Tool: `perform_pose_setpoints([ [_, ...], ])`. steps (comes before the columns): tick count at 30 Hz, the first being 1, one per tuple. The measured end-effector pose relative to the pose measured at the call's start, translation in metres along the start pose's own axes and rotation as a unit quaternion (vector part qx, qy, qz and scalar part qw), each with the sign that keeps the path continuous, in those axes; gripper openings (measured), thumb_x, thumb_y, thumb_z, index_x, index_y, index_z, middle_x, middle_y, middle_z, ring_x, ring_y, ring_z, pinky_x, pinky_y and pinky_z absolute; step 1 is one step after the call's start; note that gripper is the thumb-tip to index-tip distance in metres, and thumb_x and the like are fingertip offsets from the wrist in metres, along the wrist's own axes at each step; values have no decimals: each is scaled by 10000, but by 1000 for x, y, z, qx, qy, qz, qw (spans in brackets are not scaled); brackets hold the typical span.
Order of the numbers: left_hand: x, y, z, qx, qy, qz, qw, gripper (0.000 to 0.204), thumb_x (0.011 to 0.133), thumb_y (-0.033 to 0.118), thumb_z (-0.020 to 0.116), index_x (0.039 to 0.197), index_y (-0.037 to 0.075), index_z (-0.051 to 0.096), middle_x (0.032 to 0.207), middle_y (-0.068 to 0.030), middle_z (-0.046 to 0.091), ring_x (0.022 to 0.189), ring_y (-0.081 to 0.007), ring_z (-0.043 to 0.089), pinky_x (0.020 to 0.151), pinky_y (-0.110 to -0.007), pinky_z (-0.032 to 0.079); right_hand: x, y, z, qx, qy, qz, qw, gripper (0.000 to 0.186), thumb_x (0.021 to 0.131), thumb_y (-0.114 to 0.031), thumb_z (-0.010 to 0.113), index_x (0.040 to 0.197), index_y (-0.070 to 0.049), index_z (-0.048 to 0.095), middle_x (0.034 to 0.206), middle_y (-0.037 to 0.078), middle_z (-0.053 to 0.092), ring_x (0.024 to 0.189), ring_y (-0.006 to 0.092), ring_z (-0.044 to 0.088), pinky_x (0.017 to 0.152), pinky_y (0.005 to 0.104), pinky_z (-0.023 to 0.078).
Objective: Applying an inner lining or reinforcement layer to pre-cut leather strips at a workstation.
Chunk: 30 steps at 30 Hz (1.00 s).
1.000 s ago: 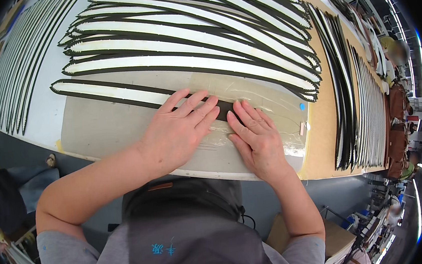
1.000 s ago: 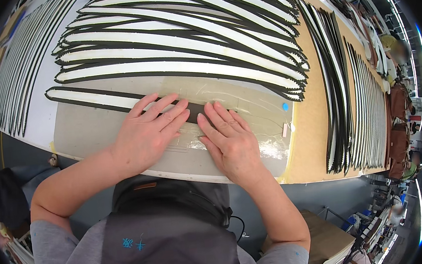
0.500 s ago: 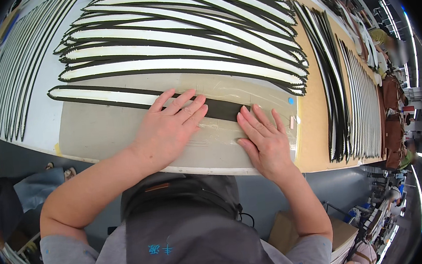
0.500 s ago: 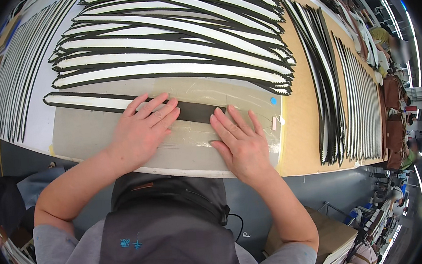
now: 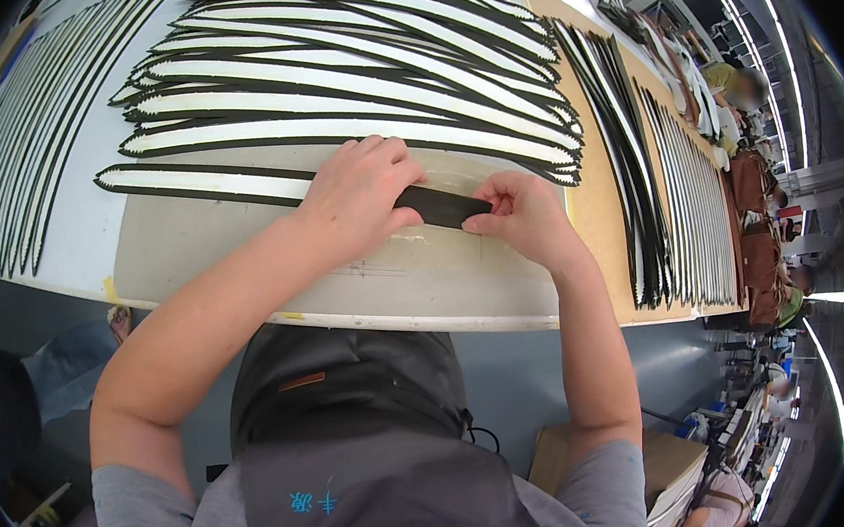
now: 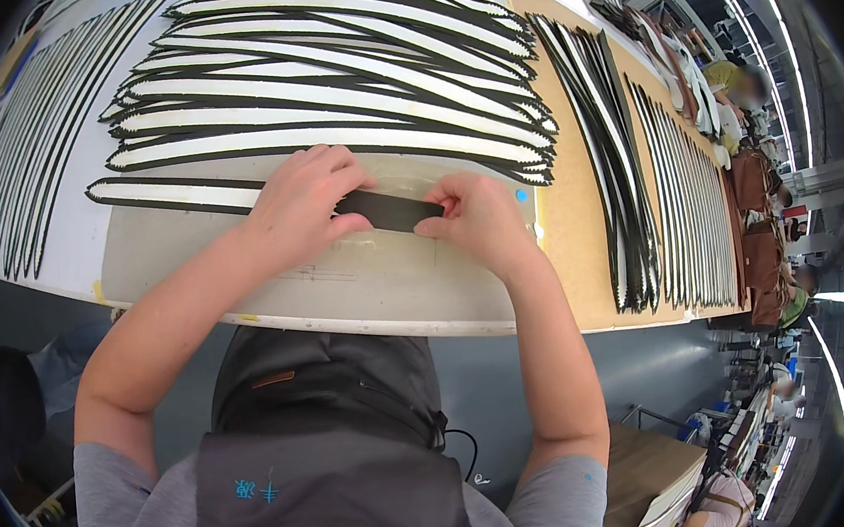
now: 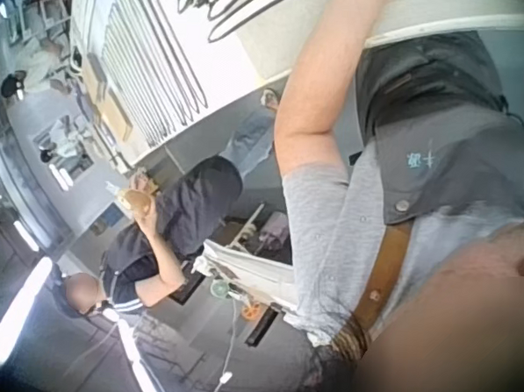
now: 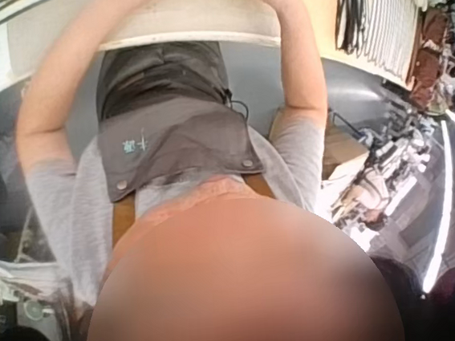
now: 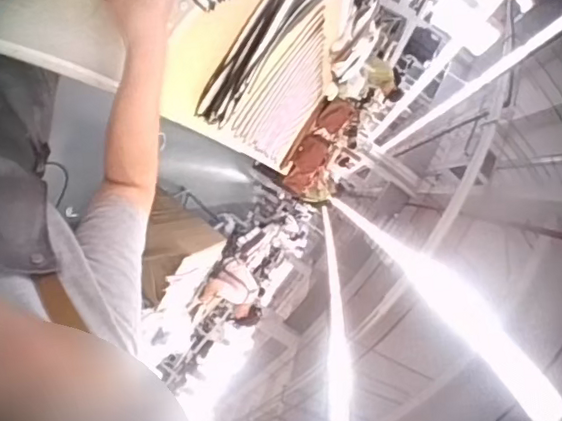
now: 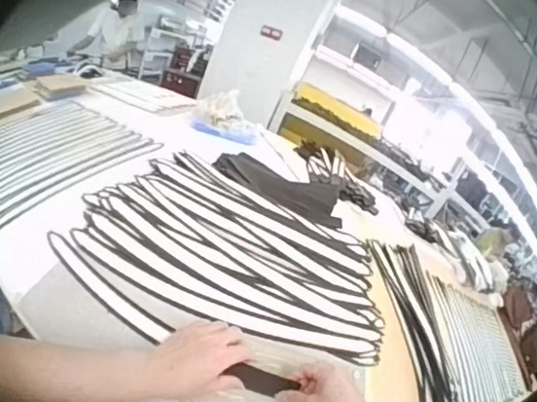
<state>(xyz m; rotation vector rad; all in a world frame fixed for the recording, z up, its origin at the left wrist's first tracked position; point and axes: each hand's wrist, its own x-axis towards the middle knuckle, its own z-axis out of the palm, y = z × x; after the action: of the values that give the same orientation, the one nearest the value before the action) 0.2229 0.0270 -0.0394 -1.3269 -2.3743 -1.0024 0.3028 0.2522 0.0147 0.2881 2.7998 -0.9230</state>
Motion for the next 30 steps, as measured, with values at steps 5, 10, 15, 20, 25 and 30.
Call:
perform_pose_setpoints([
  [5, -3, 5, -2, 29, -83, 27, 996, 183, 815, 232, 800, 942, 110, 750, 898, 3, 672, 918, -231, 618, 856, -377, 466, -22, 20, 19, 151, 59, 23, 987, 222, 786, -61, 860, 986, -8, 779, 874, 54, 751, 753, 121, 695, 677, 269, 556],
  [10, -16, 16, 1, 71, -49, 65, 994, 151, 839, 213, 775, 959, 122, 758, 860, 19, 663, 892, -213, 611, 841, -373, 456, -33, 28, 29, 179, 123, -60, 974, 165, 816, 8, 841, 968, -10, 780, 902, 51, 767, 818, 103, 704, 726, 242, 568],
  [15, -20, 18, 0, 100, -8, 90, 991, 184, 827, 193, 774, 1001, 136, 762, 848, 30, 658, 871, -199, 600, 828, -352, 456, -33, 28, 38, 81, 183, -123, 972, 175, 785, 15, 855, 940, -29, 787, 917, 71, 767, 787, 139, 712, 712, 267, 566],
  [20, -17, 10, 4, 135, 10, 106, 985, 267, 788, 182, 788, 1048, 129, 759, 954, 30, 679, 906, -198, 603, 833, -357, 464, -28, 40, 58, -44, 336, -238, 910, 192, 775, -83, 843, 962, -103, 801, 990, 77, 744, 882, 257, 689, 793, 364, 538],
  [25, -26, 8, 2, 120, -20, 89, 989, 263, 823, 206, 758, 1074, 132, 745, 1019, 18, 661, 972, -194, 588, 853, -350, 467, -50, 34, 61, -105, 269, -195, 937, 314, 787, -197, 847, 1097, -168, 809, 1166, 104, 671, 1085, 302, 618, 937, 434, 441],
  [30, -23, 9, 1, 92, -38, 67, 993, 286, 828, 212, 768, 1101, 131, 755, 1118, 33, 679, 1019, -202, 583, 874, -353, 471, -54, 33, 56, -113, 260, -192, 940, 335, 814, -192, 824, 1147, -175, 801, 1343, 140, 622, 1198, 347, 581, 1012, 460, 421],
])
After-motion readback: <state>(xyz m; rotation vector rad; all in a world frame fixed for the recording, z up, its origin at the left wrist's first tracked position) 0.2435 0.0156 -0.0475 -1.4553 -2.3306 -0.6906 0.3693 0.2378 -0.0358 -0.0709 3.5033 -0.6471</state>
